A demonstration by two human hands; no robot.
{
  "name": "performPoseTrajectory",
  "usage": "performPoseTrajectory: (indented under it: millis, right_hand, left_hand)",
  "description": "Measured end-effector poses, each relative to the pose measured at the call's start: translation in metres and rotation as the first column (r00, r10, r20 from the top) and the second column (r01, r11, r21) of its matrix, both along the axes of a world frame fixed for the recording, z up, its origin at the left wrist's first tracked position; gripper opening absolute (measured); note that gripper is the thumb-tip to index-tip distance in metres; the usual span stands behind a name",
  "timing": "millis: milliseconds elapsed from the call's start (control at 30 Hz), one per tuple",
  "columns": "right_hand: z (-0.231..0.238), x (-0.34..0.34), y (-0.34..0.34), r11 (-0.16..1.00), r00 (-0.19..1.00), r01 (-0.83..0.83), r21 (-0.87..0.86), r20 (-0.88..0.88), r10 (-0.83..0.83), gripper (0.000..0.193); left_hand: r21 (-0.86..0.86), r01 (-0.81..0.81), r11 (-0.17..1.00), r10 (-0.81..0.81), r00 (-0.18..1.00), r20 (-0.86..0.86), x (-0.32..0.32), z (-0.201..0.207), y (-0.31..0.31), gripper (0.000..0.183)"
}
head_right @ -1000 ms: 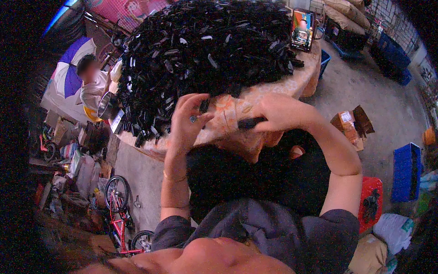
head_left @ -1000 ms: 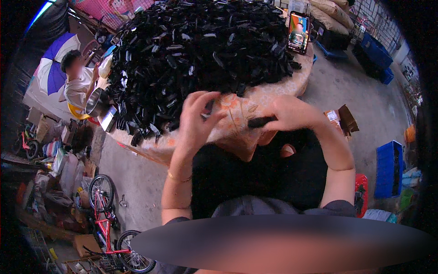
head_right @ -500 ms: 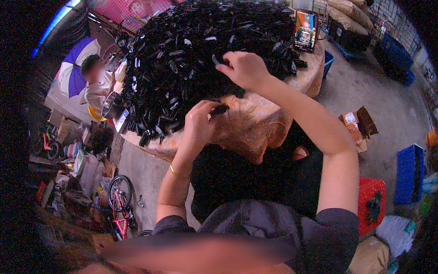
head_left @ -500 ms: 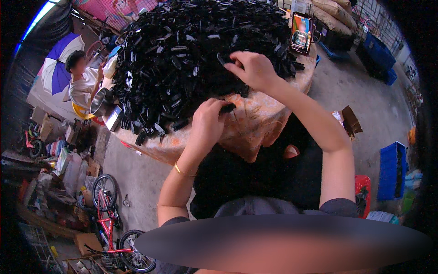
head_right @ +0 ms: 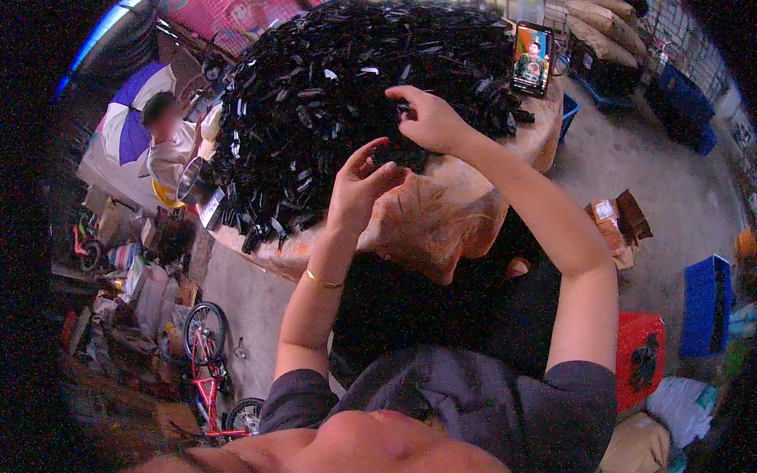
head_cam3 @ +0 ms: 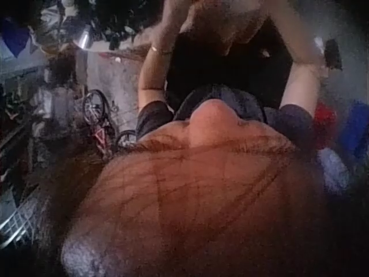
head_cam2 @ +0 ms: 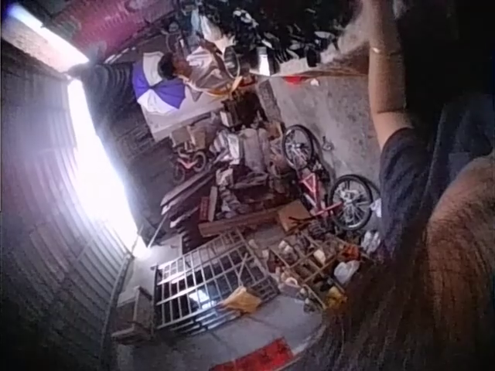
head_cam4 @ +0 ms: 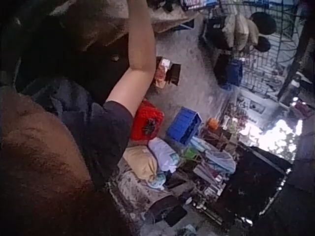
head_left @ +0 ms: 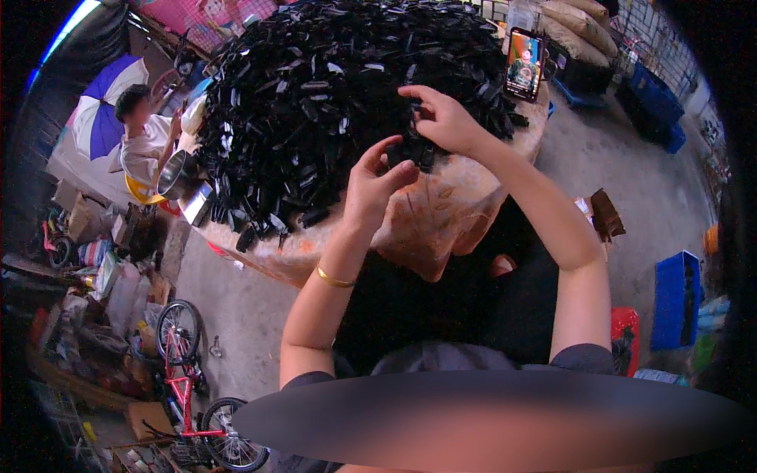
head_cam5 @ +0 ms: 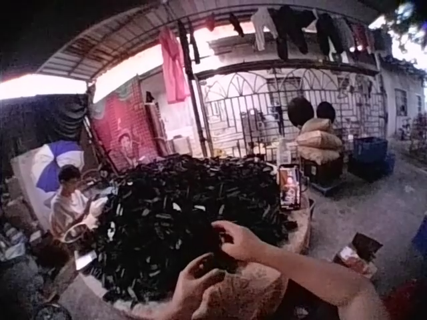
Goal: The person sorts and inspects small black plastic components by hand, working through a large pile on a table.
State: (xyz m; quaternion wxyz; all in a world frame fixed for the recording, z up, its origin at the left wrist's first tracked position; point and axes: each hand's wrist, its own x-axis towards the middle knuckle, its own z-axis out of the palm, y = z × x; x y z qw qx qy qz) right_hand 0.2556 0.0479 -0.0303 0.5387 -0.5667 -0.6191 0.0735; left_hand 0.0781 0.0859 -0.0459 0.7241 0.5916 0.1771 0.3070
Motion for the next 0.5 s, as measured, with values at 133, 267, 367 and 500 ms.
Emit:
performPoseTrajectory:
  millis: [133, 267, 367, 500]
  right_hand:
    - [0.022, -0.019, -0.05, 0.919, 0.79, -0.272, -0.284, -0.611, 0.045, 0.04]
    - [0.014, -0.03, -0.067, 0.928, 0.37, -0.37, -0.052, -0.924, 0.096, 0.024]
    - [0.009, -0.039, -0.072, 0.932, 0.361, -0.353, -0.086, -0.931, 0.051, 0.023]
    - [0.002, -0.031, -0.073, 0.88, 0.561, -0.385, -0.278, -0.828, -0.016, 0.021]
  left_hand:
    - [-0.149, 0.024, 0.989, -0.015, 0.998, 0.064, -0.001, -0.001, -0.008, 0.039]
    - [-0.081, 0.036, 0.996, -0.027, 0.992, 0.119, 0.003, 0.003, -0.019, 0.036]
    - [0.143, -0.09, 0.986, 0.086, 0.996, 0.033, 0.003, 0.001, -0.021, 0.035]
    - [0.094, -0.093, 0.991, 0.089, 0.995, 0.044, 0.002, 0.002, -0.025, 0.034]
